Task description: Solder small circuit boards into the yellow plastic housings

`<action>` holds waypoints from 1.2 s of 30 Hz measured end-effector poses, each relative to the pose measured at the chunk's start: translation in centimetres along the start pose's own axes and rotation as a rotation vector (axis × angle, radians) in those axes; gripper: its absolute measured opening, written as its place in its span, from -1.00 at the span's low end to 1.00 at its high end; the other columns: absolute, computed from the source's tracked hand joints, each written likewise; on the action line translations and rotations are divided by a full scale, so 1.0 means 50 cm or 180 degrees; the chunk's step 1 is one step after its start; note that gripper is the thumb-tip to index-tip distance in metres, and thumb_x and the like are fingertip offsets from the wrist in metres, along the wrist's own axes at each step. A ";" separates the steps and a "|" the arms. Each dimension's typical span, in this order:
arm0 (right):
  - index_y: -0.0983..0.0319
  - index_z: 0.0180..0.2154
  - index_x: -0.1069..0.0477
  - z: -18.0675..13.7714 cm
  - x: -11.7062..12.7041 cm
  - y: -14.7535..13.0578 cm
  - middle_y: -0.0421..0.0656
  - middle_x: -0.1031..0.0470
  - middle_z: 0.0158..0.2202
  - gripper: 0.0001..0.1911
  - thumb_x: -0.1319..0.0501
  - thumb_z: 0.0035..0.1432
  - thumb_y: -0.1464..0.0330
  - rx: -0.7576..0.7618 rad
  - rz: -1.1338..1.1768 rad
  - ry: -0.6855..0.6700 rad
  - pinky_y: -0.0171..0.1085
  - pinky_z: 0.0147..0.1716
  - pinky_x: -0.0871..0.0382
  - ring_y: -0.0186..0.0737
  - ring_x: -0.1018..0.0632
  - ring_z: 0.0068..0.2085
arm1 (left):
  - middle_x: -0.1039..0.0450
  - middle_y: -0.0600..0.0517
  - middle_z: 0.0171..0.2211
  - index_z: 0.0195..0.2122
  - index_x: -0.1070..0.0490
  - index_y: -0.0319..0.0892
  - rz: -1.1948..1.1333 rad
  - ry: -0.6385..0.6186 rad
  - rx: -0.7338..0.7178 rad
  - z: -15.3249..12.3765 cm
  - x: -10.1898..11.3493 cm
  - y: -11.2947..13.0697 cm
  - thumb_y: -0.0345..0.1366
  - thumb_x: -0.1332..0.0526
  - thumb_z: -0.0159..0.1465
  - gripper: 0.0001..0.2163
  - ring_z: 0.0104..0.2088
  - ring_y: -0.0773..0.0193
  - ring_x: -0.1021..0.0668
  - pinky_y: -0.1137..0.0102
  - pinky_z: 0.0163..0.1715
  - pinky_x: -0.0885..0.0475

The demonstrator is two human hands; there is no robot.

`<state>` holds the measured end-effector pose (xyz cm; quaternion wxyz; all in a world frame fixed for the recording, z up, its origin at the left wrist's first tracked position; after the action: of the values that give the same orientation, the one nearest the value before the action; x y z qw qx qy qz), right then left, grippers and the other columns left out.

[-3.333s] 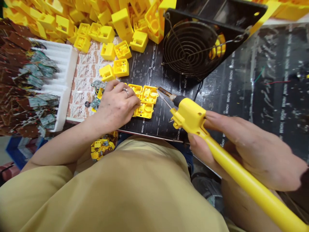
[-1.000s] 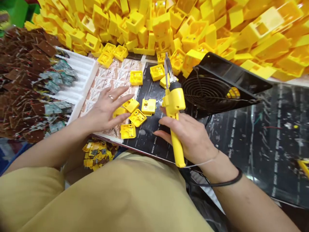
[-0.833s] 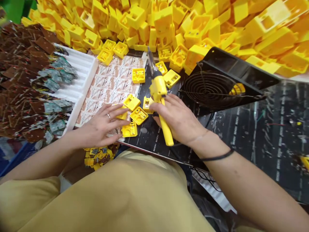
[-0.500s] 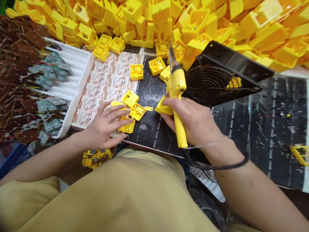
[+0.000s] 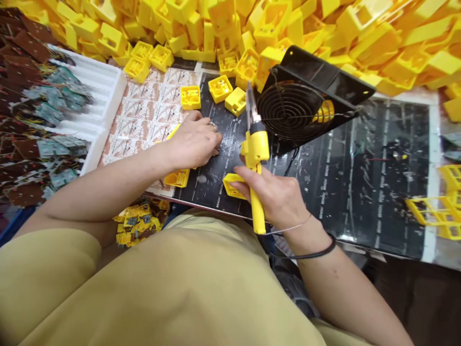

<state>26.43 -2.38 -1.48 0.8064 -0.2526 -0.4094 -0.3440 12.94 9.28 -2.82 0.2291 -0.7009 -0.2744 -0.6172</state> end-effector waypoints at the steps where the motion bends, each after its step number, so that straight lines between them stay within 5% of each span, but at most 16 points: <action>1: 0.21 0.03 -0.38 0.001 0.004 0.007 -0.15 -0.65 -0.21 -0.78 -0.24 0.38 0.35 0.0012 -0.0113 0.0004 -0.30 -0.56 -0.33 -0.27 -0.63 -0.40 | -0.63 0.00 -0.26 -0.31 -0.55 -0.15 -0.0128 0.0111 0.0017 -0.002 0.005 -0.002 -0.40 -0.23 0.27 -0.90 -0.05 0.05 -0.60 0.01 0.16 -0.37; 6: 0.14 0.02 -0.37 -0.003 0.021 0.017 -0.13 -0.64 -0.28 -0.69 -0.34 0.30 0.25 0.0160 -0.0367 -0.0127 -0.15 -0.41 -0.43 -0.10 -0.63 -0.37 | -0.63 0.04 -0.28 -0.20 -0.57 -0.10 -0.1125 0.0728 -0.0022 -0.103 0.106 -0.050 -0.21 -0.12 0.41 -0.78 -0.22 0.22 -0.64 0.20 -0.01 -0.48; 9: 0.12 0.09 -0.31 -0.013 0.013 0.022 -0.08 -0.64 -0.14 -0.59 -0.34 0.29 0.21 0.0197 -0.0063 -0.0238 -0.01 -0.07 -0.53 -0.01 -0.65 -0.18 | -0.62 0.06 -0.42 -0.32 -0.61 -0.08 -0.1565 -0.0216 -0.0721 -0.216 0.145 -0.080 -0.09 -0.07 0.44 -0.64 -0.45 0.33 -0.60 0.41 -0.39 -0.46; 10: 0.12 0.09 -0.29 -0.015 0.008 0.024 -0.07 -0.63 -0.10 -0.58 -0.34 0.29 0.20 0.0222 0.0075 -0.0252 0.02 -0.01 -0.52 0.00 -0.64 -0.14 | -0.63 0.07 -0.41 -0.26 -0.64 -0.06 -0.1619 -0.0717 -0.0902 -0.251 0.141 -0.086 -0.09 -0.06 0.45 -0.64 -0.46 0.35 -0.60 0.46 -0.41 -0.45; 12: 0.14 0.09 -0.28 -0.012 -0.004 0.027 -0.04 -0.60 -0.03 -0.62 -0.30 0.32 0.23 0.0299 0.0310 -0.0292 0.00 0.03 -0.51 -0.02 -0.63 -0.07 | -0.67 0.05 -0.29 -0.17 -0.65 0.00 -0.1454 -0.0851 -0.0915 -0.291 0.128 -0.097 -0.12 -0.04 0.47 -0.65 -0.38 0.33 -0.63 0.44 -0.35 -0.49; 17: 0.17 0.05 -0.29 0.016 -0.031 0.023 -0.09 -0.59 -0.16 -0.77 -0.17 0.41 0.28 0.0471 0.0504 -0.0597 -0.12 -0.15 -0.50 -0.12 -0.61 -0.19 | -0.52 -0.12 0.18 0.17 -0.50 -0.11 -0.0324 0.0314 -0.0108 -0.225 0.052 -0.079 -0.27 -0.08 0.41 -0.63 0.18 -0.02 -0.51 0.05 0.17 -0.40; 20: 0.17 0.01 -0.31 0.021 -0.027 0.014 -0.09 -0.60 -0.16 -0.70 -0.26 0.35 0.20 0.0341 0.0194 -0.0425 -0.16 -0.27 -0.44 -0.09 -0.61 -0.20 | -0.55 -0.15 0.12 0.19 -0.47 -0.19 -0.0135 0.0234 -0.0202 -0.157 0.013 -0.046 -0.25 -0.14 0.39 -0.62 0.18 -0.10 -0.48 -0.01 0.15 -0.37; 23: 0.20 -0.01 -0.34 0.009 -0.018 0.005 -0.06 -0.61 -0.15 -0.65 -0.31 0.31 0.15 0.0090 -0.0051 -0.0252 -0.18 -0.33 -0.38 -0.10 -0.61 -0.24 | -0.64 -0.11 -0.12 -0.01 -0.58 -0.18 0.0069 0.0193 -0.0243 -0.109 0.005 -0.027 -0.22 -0.14 0.40 -0.72 0.05 -0.07 -0.53 0.03 0.05 -0.40; 28: 0.19 0.01 -0.35 -0.012 -0.012 -0.003 -0.11 -0.61 -0.21 -0.68 -0.28 0.33 0.18 -0.0079 -0.0231 -0.0131 -0.17 -0.33 -0.36 -0.12 -0.59 -0.29 | -0.61 -0.20 -0.15 -0.08 -0.61 -0.19 0.0030 0.0187 0.0169 -0.056 0.002 0.007 -0.34 -0.06 0.40 -0.70 -0.06 -0.06 -0.58 0.22 -0.35 -0.38; 32: 0.18 0.01 -0.36 -0.017 -0.013 0.002 -0.09 -0.60 -0.19 -0.65 -0.31 0.30 0.15 -0.0176 -0.0445 -0.0176 -0.15 -0.33 -0.34 -0.09 -0.58 -0.28 | -0.57 -0.26 -0.04 0.02 -0.57 -0.19 -0.0205 0.0168 0.0489 -0.056 0.015 0.037 -0.19 0.03 0.48 -0.61 -0.09 -0.13 -0.62 0.17 -0.33 -0.40; 36: 0.22 -0.02 -0.36 -0.019 -0.014 -0.004 -0.06 -0.59 -0.22 -0.59 -0.30 0.29 0.08 -0.0036 -0.0362 -0.0162 -0.14 -0.31 -0.42 -0.08 -0.58 -0.31 | -0.49 -0.22 0.12 0.18 -0.47 -0.13 -0.0223 -0.0313 -0.0012 -0.100 0.026 0.055 0.01 0.01 0.47 -0.54 -0.03 -0.09 -0.62 0.16 -0.20 -0.46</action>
<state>26.41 -2.91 -2.54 0.7734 -0.2421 -0.4415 -0.3851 11.18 4.06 -0.80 0.1922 -0.7208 -0.3085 -0.5901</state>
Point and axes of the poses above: each hand's wrist, its own z-axis towards the middle knuckle, its own x-axis out of the back of the hand, y = z × x, the point moved 5 cm from there along z, towards the middle knuckle
